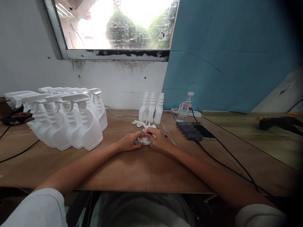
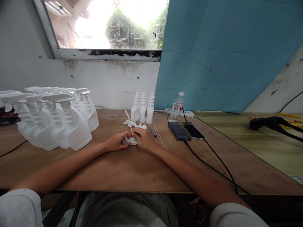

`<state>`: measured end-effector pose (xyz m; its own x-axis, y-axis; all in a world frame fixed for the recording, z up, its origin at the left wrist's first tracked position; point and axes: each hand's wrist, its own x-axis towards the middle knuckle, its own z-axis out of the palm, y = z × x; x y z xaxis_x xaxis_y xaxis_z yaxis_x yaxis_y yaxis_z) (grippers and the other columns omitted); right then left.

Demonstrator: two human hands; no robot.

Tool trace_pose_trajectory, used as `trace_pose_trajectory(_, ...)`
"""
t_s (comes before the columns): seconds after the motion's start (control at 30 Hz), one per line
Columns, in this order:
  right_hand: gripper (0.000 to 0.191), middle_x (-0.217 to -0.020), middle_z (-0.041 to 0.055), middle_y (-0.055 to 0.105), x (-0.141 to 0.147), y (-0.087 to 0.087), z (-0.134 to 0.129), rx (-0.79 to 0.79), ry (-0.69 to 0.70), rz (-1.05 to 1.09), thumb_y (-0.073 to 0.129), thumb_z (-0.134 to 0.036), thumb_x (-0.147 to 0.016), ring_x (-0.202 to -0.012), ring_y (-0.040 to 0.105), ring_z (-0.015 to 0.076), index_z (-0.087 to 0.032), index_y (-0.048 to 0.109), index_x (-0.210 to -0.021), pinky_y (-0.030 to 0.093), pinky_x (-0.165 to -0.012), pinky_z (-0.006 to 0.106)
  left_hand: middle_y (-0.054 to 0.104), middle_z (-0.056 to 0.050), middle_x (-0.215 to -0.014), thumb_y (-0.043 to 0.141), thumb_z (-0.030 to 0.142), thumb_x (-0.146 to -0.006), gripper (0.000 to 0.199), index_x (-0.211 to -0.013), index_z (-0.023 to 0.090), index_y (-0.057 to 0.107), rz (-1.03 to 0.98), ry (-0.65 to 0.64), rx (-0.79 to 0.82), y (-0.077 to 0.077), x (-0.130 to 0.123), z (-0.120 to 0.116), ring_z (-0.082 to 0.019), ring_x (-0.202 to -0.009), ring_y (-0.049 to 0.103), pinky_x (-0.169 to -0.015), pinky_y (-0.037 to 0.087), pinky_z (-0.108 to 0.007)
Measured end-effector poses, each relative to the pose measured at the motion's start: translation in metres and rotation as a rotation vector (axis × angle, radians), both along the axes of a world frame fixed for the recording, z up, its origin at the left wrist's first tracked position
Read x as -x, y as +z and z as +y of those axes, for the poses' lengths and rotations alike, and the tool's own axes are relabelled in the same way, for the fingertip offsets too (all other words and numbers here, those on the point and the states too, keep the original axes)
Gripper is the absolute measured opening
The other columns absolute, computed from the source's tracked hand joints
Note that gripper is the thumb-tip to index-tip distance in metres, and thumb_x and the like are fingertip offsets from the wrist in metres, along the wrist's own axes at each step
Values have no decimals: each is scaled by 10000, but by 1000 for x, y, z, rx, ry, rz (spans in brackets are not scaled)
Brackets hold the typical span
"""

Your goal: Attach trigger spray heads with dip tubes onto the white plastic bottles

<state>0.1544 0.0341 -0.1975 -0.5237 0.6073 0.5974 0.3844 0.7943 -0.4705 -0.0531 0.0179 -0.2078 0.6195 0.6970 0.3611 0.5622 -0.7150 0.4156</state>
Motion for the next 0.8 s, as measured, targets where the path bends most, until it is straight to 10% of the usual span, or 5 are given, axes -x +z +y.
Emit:
trace_pose_trajectory(0.13,157,-930,57,629,-9,-4,2,0,28,30,491,-296,-929,-811,589,162,-200,605,-977,486,-751,310,614,-18,-961,585,360,-822,341,-1112,211,487,-96,-4,86,-1,0,1,-134,-756,611,-684,484,-242)
trace_pose_trajectory(0.33,652,-1465,128,363,-30,5,-2,-295,60,-219,642,-367,-841,-1179,528,252,-292,359,-1423,486,-958,444,607,-24,-960,642,343,-794,303,-976,194,450,-424,-30,116,-2,-7,6,-109,-734,601,-691,511,-247)
trace_pose_trajectory(0.53,624,-1310,132,538,-37,5,5,-535,-102,-411,423,-19,-803,-1203,526,276,-246,474,-1382,472,-955,455,635,-5,-857,547,542,-853,408,-1001,215,351,-631,-132,294,3,-32,26,-115,-673,612,-635,505,-256)
trace_pose_trajectory(0.63,548,-1259,143,566,-43,9,9,-587,-205,-318,427,-53,-814,-1158,549,281,-221,522,-1327,473,-931,449,641,-43,-946,320,507,-964,302,-1029,213,347,-648,171,137,10,-44,58,-122,-762,632,-680,516,-261)
trace_pose_trajectory(0.8,576,-1230,153,589,-58,21,11,-668,-291,-182,531,-128,-780,-1099,580,301,-179,442,-1347,474,-904,438,562,-152,-1230,619,361,-833,430,-1154,145,433,-482,567,-4,21,-45,123,-209,-1099,570,-922,448,-320)
